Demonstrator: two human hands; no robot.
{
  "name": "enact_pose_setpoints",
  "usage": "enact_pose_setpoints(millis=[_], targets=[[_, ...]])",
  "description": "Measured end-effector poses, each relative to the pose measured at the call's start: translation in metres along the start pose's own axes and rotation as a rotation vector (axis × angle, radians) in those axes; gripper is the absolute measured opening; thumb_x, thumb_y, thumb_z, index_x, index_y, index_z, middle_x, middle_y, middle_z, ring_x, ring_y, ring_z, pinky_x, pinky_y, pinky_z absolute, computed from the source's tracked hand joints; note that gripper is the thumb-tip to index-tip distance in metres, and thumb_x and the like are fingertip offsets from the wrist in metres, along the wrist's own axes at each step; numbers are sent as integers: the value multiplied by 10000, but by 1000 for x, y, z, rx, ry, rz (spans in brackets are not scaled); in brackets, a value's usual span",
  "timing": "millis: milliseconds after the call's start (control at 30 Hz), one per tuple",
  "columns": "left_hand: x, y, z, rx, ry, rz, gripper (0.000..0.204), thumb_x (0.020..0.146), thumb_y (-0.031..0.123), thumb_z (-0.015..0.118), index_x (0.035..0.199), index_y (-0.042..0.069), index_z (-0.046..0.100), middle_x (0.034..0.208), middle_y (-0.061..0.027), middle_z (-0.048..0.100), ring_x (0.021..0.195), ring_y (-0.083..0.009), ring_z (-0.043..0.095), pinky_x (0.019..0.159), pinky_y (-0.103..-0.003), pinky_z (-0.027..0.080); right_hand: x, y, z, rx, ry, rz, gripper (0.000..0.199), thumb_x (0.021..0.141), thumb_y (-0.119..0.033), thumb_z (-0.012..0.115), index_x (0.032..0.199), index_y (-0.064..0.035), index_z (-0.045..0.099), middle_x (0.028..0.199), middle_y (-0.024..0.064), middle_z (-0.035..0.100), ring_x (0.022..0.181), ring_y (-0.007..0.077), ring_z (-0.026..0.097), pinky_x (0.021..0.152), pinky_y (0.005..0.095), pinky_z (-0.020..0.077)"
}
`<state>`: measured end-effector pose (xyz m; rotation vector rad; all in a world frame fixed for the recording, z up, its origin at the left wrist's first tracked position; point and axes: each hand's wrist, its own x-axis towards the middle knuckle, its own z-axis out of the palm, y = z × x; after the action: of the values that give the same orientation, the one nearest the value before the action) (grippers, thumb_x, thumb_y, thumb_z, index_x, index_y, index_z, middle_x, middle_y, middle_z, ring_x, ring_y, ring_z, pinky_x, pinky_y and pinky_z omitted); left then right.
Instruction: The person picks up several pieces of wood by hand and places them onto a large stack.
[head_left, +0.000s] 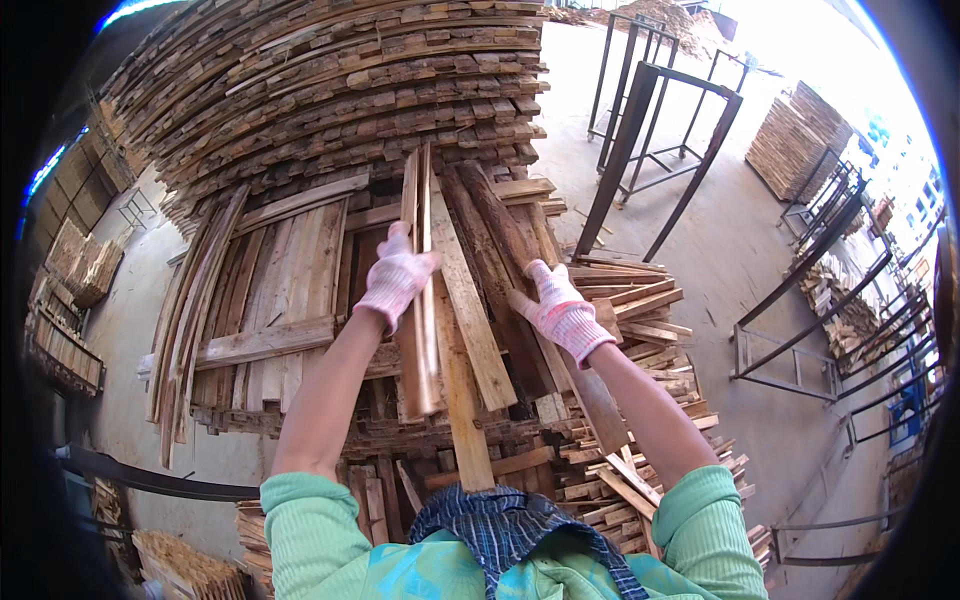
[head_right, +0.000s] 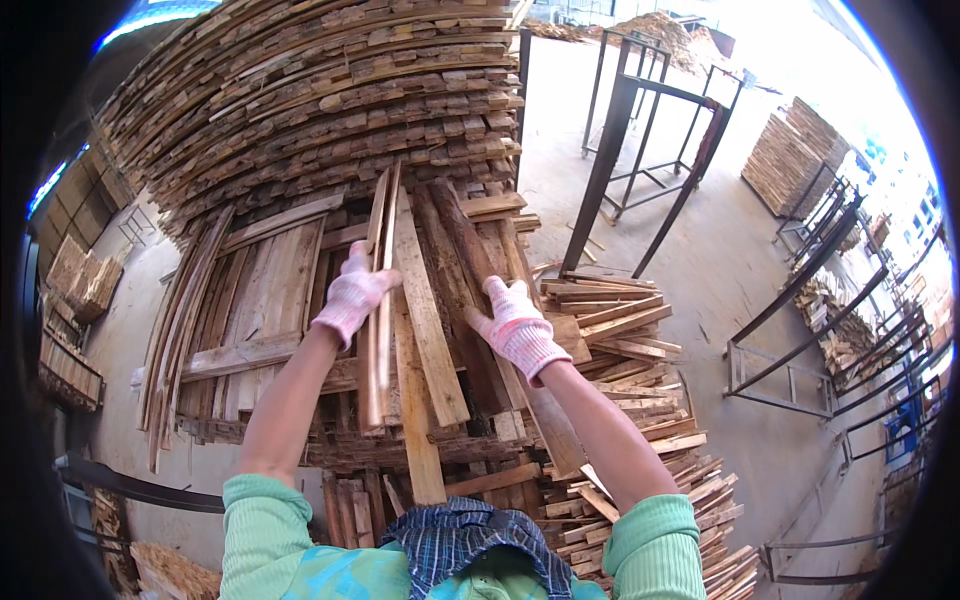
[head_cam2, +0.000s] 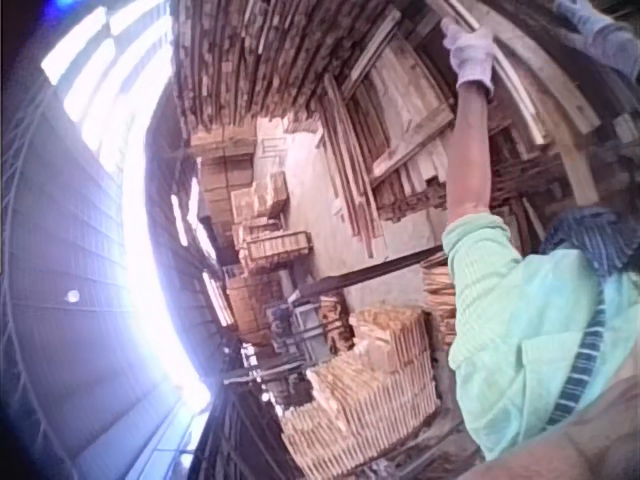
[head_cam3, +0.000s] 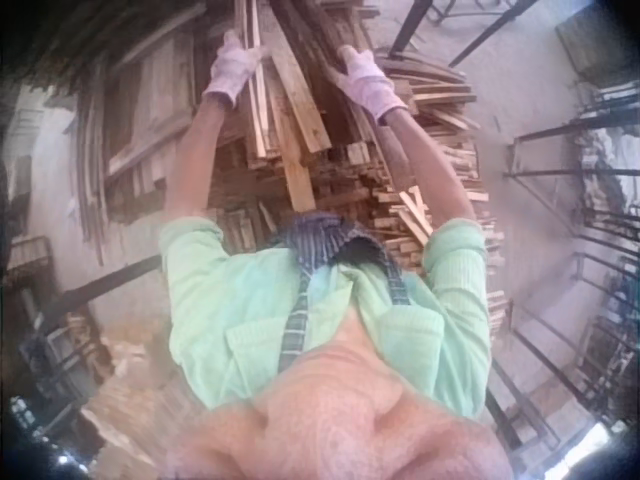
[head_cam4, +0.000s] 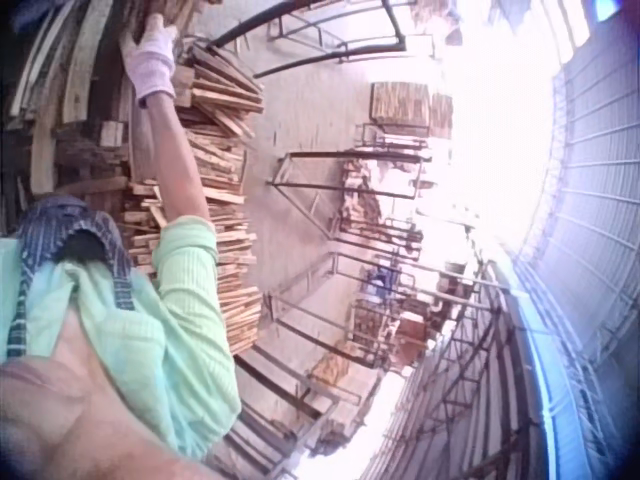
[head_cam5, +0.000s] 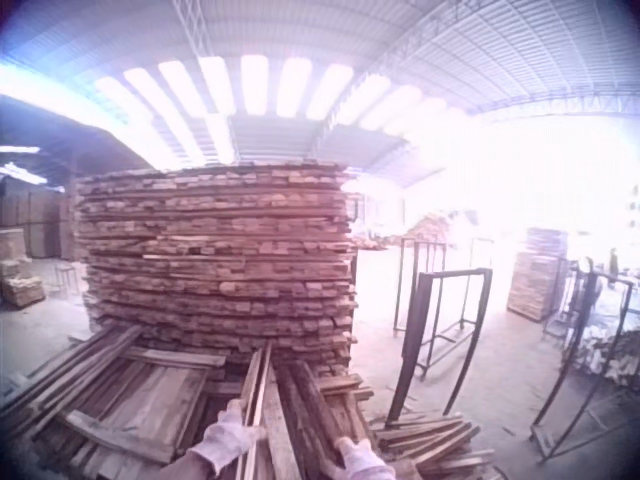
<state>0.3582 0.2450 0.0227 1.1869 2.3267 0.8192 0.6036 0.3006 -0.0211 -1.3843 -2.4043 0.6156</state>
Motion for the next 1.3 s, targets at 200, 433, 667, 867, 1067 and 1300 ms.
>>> enact_pose_setpoints(millis=[200,433,667,867,1067,1300], targets=[[-14,-48,5,418,99,-7,602,858,229,698,1393,183,425,1382,-272,437,1167,-461,598,942,-539,527,21,15,16,91,37,-110,487,946,-273,607,1403,-172,475,1189,313,554,1066,490,606,919,515,517],[9,-42,2,313,67,-155,578,883,192,668,1410,190,433,1415,-269,422,1190,-452,591,920,-536,533,35,53,-22,-81,-46,40,456,919,-224,646,1362,-155,560,1215,264,565,1100,445,606,980,484,507],[30,-64,-18,771,57,53,647,881,259,584,1489,132,403,1638,-270,176,1514,-476,164,1181,-668,157,35,-116,-10,-187,-67,-203,371,960,-316,591,1194,-29,596,1108,209,616,976,329,637,853,437,576],[50,-93,-41,713,-69,-87,805,918,299,488,1614,140,116,1680,-213,36,1539,-427,113,1214,-609,133,43,-131,45,-514,-133,6,543,973,-276,594,1437,-47,428,1324,239,549,1169,380,580,956,470,519],[61,-85,-41,721,-180,-75,844,900,246,523,1607,104,84,1679,-209,54,1537,-416,132,1204,-613,175,73,-89,26,-213,-39,18,370,964,-145,532,1315,-28,507,1116,279,653,1021,409,666,860,475,566],[62,-104,-56,878,-169,-22,902,887,296,567,1607,82,69,1663,-257,55,1504,-446,221,1186,-600,246,42,-74,-31,53,-12,87,486,962,-210,573,1425,-133,445,1009,212,692,903,337,697,794,454,560]])
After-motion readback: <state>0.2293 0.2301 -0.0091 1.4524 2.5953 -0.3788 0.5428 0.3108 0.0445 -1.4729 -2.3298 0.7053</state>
